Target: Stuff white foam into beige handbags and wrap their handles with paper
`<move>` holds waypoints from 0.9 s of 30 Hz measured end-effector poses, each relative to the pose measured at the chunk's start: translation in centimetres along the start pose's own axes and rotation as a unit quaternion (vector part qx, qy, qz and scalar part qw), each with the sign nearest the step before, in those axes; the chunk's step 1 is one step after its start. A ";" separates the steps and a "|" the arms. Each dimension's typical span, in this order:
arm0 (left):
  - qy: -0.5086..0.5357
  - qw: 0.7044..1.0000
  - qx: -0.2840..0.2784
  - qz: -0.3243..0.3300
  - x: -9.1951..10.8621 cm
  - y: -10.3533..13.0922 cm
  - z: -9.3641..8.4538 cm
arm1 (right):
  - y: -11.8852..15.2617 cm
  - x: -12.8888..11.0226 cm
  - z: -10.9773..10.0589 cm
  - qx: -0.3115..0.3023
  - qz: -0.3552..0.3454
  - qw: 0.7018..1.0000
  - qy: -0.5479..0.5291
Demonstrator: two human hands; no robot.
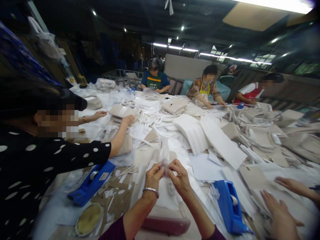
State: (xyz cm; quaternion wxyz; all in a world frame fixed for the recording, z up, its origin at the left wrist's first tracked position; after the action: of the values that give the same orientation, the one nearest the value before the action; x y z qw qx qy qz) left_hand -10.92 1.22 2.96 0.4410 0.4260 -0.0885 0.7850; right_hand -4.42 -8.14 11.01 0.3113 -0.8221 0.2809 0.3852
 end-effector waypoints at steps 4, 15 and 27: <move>-0.008 0.999 -0.012 0.036 0.7 -0.1 0.2 | -0.2 -0.2 0.5 -0.054 0.010 0.997 -0.052; -0.021 0.999 -0.039 0.011 1.3 -1.0 0.8 | -0.4 0.9 0.7 0.011 0.032 0.999 -0.006; 0.088 0.969 -0.153 -0.175 0.0 -3.0 4.1 | 0.7 -1.8 0.7 -0.003 -0.101 0.965 0.243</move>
State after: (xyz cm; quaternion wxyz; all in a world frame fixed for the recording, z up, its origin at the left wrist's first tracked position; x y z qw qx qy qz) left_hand -6.24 0.92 4.80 0.6376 0.2917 -0.0919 0.7071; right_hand -6.22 -7.70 11.93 0.2685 -0.9161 0.2623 0.1411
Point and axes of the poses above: each hand's wrist, its own y-axis away from the middle knuckle, its own z-axis out of the palm, x = y × z, the point moved 9 cm from there along -y, towards the middle knuckle, and after that the axes turned 8 degrees about y, right-handed, at the moved point
